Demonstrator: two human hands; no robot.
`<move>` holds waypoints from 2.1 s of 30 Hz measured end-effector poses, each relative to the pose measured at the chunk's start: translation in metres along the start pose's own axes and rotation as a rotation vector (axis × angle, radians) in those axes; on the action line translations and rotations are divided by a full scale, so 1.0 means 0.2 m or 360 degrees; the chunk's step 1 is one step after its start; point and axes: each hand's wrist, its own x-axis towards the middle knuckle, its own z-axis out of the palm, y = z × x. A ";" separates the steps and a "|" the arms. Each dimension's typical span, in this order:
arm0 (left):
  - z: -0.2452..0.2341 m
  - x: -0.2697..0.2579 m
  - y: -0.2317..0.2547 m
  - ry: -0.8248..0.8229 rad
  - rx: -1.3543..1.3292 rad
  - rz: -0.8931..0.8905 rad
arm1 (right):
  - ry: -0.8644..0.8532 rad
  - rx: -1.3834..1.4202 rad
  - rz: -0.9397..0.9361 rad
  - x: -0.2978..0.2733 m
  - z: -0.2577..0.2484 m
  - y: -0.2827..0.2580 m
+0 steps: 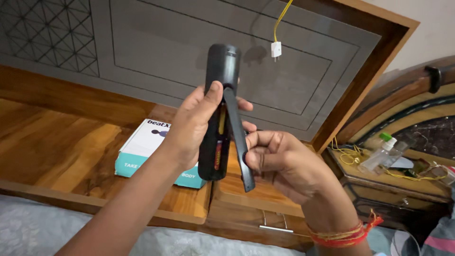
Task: The person opens the battery compartment of a black remote control, removes the existing batteries, and inserts new ones. They then close the compartment and place the remote on a wooden bedside table next to other remotes.
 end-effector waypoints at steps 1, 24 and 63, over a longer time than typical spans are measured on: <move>0.00 0.00 0.00 -0.0033 0.0027 0.0038 | 0.0000 0.0022 0.0013 0.00 0.00 0.01; -0.29 0.01 0.05 -0.0058 0.0727 -0.0203 | -0.0167 0.0130 0.0172 0.02 -0.17 -0.02; -0.07 -0.06 0.11 -0.0571 -0.0001 0.0347 | -0.0063 0.0120 -0.0835 0.02 -0.08 0.14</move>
